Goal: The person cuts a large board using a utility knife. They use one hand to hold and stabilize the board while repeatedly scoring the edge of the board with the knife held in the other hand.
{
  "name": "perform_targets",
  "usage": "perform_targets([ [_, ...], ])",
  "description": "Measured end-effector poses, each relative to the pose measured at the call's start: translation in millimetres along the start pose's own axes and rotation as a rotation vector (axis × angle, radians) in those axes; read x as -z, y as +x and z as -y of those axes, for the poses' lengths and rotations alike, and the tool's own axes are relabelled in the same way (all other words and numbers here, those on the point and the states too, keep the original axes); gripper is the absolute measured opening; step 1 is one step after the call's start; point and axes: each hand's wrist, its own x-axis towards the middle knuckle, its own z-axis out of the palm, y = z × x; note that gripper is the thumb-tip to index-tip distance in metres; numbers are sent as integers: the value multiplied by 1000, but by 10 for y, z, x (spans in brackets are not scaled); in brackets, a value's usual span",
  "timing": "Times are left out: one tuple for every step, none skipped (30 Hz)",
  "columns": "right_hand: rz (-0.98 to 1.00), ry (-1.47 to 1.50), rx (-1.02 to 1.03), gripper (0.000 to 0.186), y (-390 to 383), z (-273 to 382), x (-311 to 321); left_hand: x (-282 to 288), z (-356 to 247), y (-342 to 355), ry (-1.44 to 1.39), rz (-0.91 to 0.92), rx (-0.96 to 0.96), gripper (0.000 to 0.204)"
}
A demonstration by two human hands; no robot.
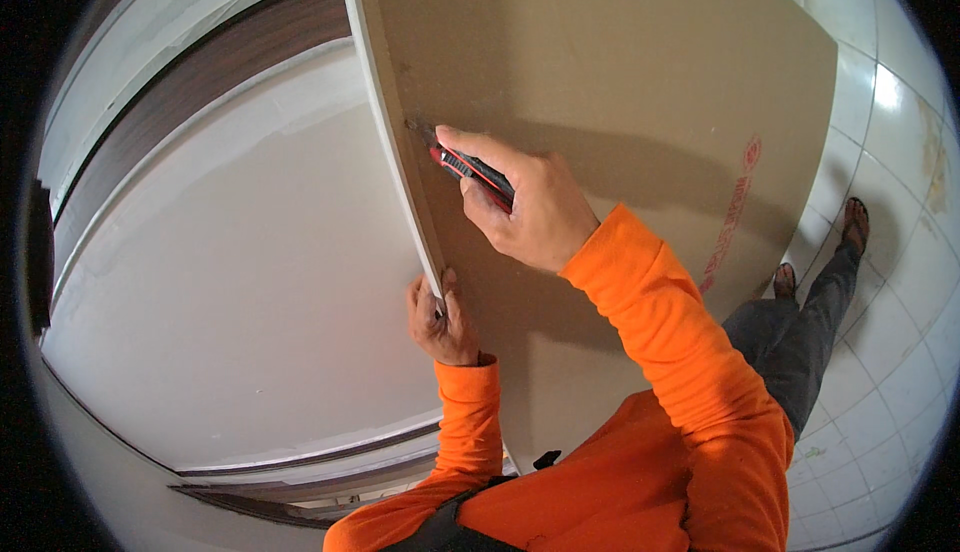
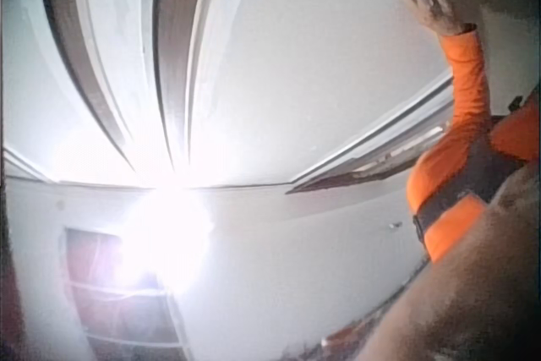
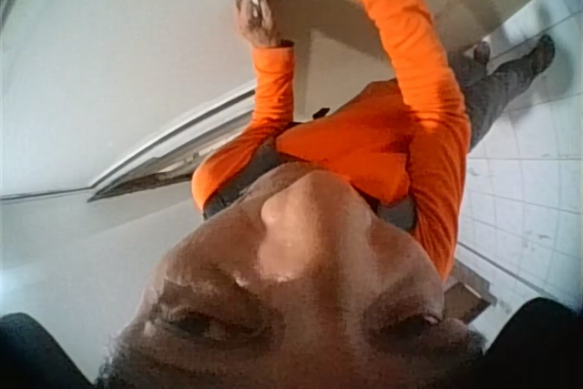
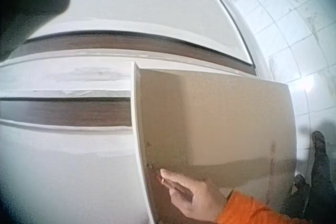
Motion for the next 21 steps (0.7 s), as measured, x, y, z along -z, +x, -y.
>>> perform_targets([
  [-8,3,13,47,-17,-4,-14,1,-1,-7,0,5,19,15],
  [-16,6,25,47,-28,-12,-35,2,1,-12,-32,7,30,15],
  [-10,7,18,47,-45,-21,-43,1,4,-16,-67,11,53,15],
  [-21,10,29,47,-60,-32,-58,1,7,-24,-92,17,62,15],
  [-18,12,21,47,-75,-42,-68,1,18,-19,-71,16,50,16],
  [-14,14,13,47,-93,-49,-76,4,27,-18,-41,18,25,17],
  [-28,14,47,47,-99,-58,-99,2,37,-20,-17,19,13,18],
  [-41,12,81,47,-105,-64,-110,2,46,-20,-23,22,13,18],
  [-46,4,90,47,-117,-66,-119,3,53,-27,-34,25,29,19],
  [-33,16,78,47,-128,-67,-118,5,58,-31,-43,29,44,20],
  [-12,22,43,47,-146,-63,-102,9,61,-31,-36,30,37,20],
  [15,30,-1,47,-162,-62,-94,10,65,-33,-29,31,31,21],
  [27,21,-9,47,-175,-59,-77,15,59,-32,-30,36,22,22],
  [42,13,-24,47,-193,-61,-70,18,57,-32,-17,34,17,22],
  [58,4,-38,47,-207,-62,-69,20,50,-27,-15,36,9,23],
  [43,6,-17,47,-227,-66,-82,20,44,-24,-22,43,3,23],
  [29,9,4,47,-254,-65,-111,20,34,-22,-32,39,10,22],
  [27,2,5,47,-279,-71,-138,18,25,-21,-52,39,18,22],
  [10,22,30,47,-300,-82,-158,16,16,-21,-71,40,27,21],
  [6,34,35,48,-321,-94,-177,13,9,-21,-72,27,29,20],
  [4,43,22,48,-344,-106,-191,6,4,-22,-72,13,31,18],
])
